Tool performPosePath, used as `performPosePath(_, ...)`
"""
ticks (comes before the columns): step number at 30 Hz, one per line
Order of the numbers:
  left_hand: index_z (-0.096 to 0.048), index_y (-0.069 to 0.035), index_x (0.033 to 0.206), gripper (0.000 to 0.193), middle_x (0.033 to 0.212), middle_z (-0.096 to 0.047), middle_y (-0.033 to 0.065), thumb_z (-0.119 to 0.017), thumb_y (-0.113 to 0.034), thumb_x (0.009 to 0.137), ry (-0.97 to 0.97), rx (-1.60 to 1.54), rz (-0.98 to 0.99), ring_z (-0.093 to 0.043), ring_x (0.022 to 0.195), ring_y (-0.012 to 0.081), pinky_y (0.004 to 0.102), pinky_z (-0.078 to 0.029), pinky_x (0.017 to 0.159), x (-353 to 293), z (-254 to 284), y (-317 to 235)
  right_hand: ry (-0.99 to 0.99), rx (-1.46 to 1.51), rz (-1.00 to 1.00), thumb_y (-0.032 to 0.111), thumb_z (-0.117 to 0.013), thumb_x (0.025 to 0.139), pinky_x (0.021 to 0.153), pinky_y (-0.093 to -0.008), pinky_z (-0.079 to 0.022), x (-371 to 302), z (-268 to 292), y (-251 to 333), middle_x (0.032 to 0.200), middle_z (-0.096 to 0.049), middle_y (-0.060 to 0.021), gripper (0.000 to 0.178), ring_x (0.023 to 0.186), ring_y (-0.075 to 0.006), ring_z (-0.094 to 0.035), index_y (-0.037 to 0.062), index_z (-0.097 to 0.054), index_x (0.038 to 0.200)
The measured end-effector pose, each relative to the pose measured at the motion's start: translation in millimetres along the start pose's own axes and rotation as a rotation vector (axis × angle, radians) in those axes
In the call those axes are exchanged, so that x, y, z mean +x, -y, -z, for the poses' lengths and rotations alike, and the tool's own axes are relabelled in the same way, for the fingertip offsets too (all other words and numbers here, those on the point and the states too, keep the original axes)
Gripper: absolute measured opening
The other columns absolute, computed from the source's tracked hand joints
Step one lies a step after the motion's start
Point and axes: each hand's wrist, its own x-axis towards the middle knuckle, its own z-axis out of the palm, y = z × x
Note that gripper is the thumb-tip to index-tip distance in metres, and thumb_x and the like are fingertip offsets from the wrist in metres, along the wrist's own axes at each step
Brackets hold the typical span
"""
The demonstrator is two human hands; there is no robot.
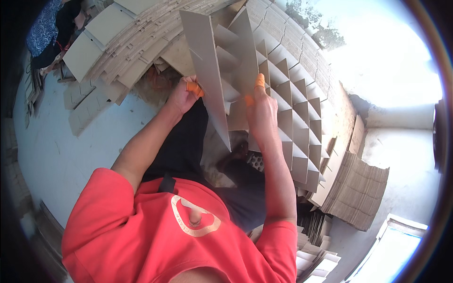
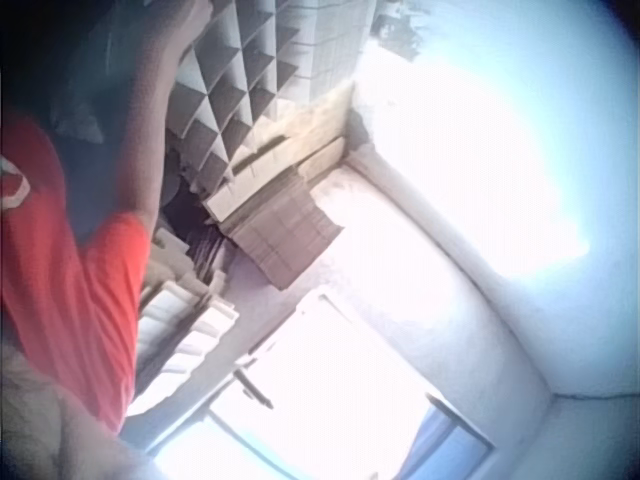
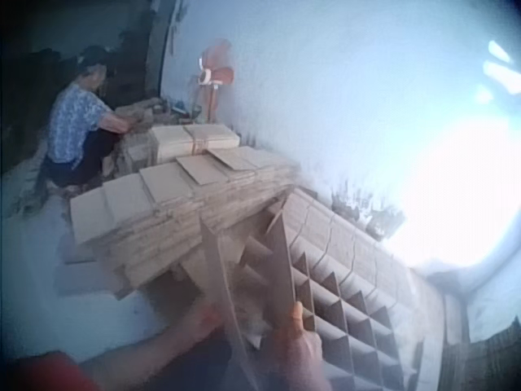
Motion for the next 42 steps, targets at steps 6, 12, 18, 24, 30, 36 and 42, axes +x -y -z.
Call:
performPosePath(6,-0.062,0.007,0.111,0.05,0.122,-0.059,0.0205,-0.048,-0.036,0.089,-0.005,0.045,0.013,-0.059,0.11,0.0332,0.0393,-0.041,0.098,1,-5,-2,0.128,-0.111,0.038,0.004,-0.056,0.083,0.065,-0.0433,-0.051,1,-9,-8,0.083,-0.064,-0.0235,0.071,0.076,-0.0366,-0.064,-0.0104,-0.018,0.142)
performPosePath(12,-0.061,0.008,0.112,0.053,0.121,-0.059,0.0211,-0.052,-0.038,0.088,0.009,0.008,-0.016,-0.06,0.109,0.0309,0.0376,-0.043,0.098,0,-3,-1,0.182,-0.181,0.027,0.0,-0.055,0.079,0.064,-0.0427,-0.051,-1,-4,-2,0.081,-0.064,-0.0209,0.08,0.074,-0.0363,-0.065,-0.0143,-0.008,0.142)
performPosePath(18,-0.06,0.01,0.112,0.057,0.122,-0.059,0.0206,-0.055,-0.041,0.086,-0.019,0.116,0.024,-0.061,0.109,0.0298,0.0374,-0.044,0.097,1,-4,-2,0.181,-0.212,0.076,-0.005,-0.054,0.077,0.064,-0.0431,-0.051,-5,-24,-7,0.079,-0.064,-0.0224,0.075,0.074,-0.0371,-0.065,-0.0166,-0.015,0.14)
performPosePath(24,-0.063,0.007,0.105,0.039,0.12,-0.06,0.0199,-0.06,-0.024,0.082,0.004,-0.034,-0.01,-0.062,0.106,0.0291,0.0349,-0.047,0.092,1,-11,-6,0.261,-0.205,0.058,0.008,-0.057,0.085,0.066,-0.0447,-0.049,-1,-33,-19,0.083,-0.064,-0.023,0.067,0.078,-0.0382,-0.063,-0.0054,-0.025,0.142)
performPosePath(30,-0.062,0.003,0.087,0.014,0.093,-0.065,0.01,-0.059,-0.009,0.079,0.056,-0.012,-0.11,-0.063,0.083,0.0166,0.0273,-0.048,0.078,-10,-16,-23,-0.242,0.071,0.122,0.025,-0.066,0.087,0.056,-0.0402,-0.048,-17,-3,-26,0.082,-0.064,-0.0206,0.034,0.063,-0.0298,-0.063,-0.004,-0.06,0.106)
performPosePath(36,-0.062,0.003,0.092,0.015,0.091,-0.064,0.01,-0.061,-0.005,0.079,-0.028,0.157,-0.139,-0.059,0.081,0.0121,0.024,-0.046,0.074,-15,-95,-54,-0.038,0.636,0.193,0.011,-0.07,0.084,0.051,-0.0285,-0.047,-61,6,-15,0.075,-0.066,-0.0128,0.019,0.055,-0.0122,-0.056,-0.0032,-0.063,0.094)
performPosePath(42,-0.038,-0.002,0.141,0.094,0.149,-0.03,0.0092,-0.084,-0.014,0.06,0.325,1.344,-0.318,-0.034,0.135,0.0269,0.0382,-0.034,0.107,-4,-156,-74,-0.653,0.645,-0.106,0.003,-0.071,0.081,0.037,-0.021,-0.036,-89,62,-77,0.069,-0.064,-0.0049,0.007,0.043,-0.0065,-0.048,-0.0002,-0.065,0.081)
